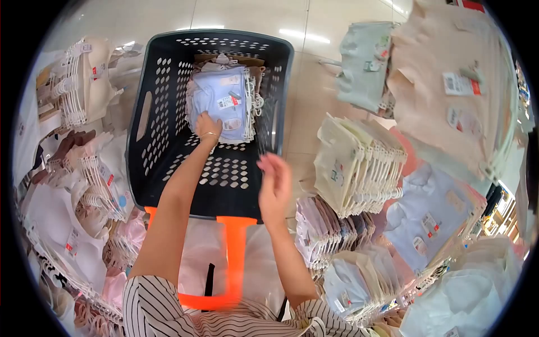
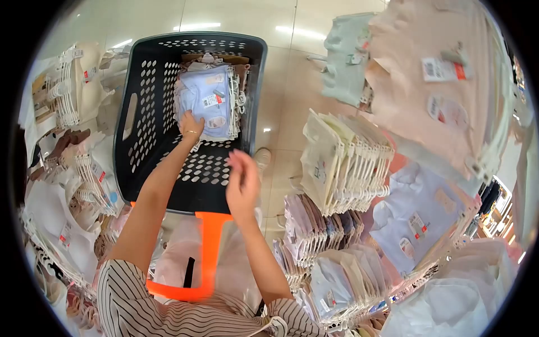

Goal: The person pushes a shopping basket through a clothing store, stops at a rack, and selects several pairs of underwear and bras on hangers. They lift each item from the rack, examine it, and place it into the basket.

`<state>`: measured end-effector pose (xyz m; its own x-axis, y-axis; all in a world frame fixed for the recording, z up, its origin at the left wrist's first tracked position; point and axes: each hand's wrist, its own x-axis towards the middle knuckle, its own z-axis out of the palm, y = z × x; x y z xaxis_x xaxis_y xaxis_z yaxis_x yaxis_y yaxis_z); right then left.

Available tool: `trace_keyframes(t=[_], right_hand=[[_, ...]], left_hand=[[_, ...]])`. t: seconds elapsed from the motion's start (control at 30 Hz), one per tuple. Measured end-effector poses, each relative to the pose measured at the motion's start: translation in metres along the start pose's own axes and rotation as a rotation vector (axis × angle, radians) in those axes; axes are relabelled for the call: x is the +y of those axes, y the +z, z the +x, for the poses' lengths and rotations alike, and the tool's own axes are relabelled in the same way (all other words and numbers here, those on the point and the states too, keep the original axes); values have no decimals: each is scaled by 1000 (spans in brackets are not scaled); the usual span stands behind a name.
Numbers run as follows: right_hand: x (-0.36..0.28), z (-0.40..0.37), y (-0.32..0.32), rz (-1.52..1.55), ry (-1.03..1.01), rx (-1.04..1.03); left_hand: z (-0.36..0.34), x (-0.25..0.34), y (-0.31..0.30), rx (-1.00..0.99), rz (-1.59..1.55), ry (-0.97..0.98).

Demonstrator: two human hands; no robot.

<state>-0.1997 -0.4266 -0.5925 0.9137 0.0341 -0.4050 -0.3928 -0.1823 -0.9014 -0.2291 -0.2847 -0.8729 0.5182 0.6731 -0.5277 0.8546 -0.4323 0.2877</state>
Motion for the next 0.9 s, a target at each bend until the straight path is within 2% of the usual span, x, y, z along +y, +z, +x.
trace_keyframes(t=[0.03,0.07,0.1,0.13,0.17,0.2,0.3,0.37,0.43,0.5,0.57,0.6,0.63,0.7,0.73,0.83,0.87,0.9], right_hand=[[20,18,23,24,44,-28],[45,35,43,-79,114,-27],[87,52,62,-70,166,14],[132,69,77,-111,329,69],[147,85,93,-34,511,119],[181,99,101,-441,430,103],[238,117,109,-786,421,63],[248,125,98,-805,479,44],[296,130,75,-685,467,-74],[300,130,58,-616,465,-179],[291,120,62,-402,601,-84],[290,116,62,-293,665,-34],[290,116,65,-379,680,-70],[290,119,72,-548,700,-143],[289,126,70,-527,759,-313],[286,120,90,-833,724,-75],[286,120,90,-812,669,-115],[294,119,90,-861,598,-77]], left_hand=[[8,-12,0,-40,57,-36],[18,-26,3,-122,30,-69],[23,-33,5,-165,22,-84],[27,-41,7,-209,15,-98],[31,-49,9,-254,9,-112],[36,-64,17,-315,-74,-98],[41,-90,38,-421,-336,-83],[38,-96,39,-460,-266,-61],[37,-103,42,-431,-261,27],[27,-109,42,-462,-239,97],[25,-107,38,-479,-220,185],[22,-107,32,-604,-167,223],[15,-105,26,-589,-191,278],[13,-100,14,-747,-232,252],[13,-98,10,-872,-368,200],[7,-85,-11,-1099,-446,214],[4,-83,-11,-1153,-497,275],[0,-73,-23,-1249,-471,135]])
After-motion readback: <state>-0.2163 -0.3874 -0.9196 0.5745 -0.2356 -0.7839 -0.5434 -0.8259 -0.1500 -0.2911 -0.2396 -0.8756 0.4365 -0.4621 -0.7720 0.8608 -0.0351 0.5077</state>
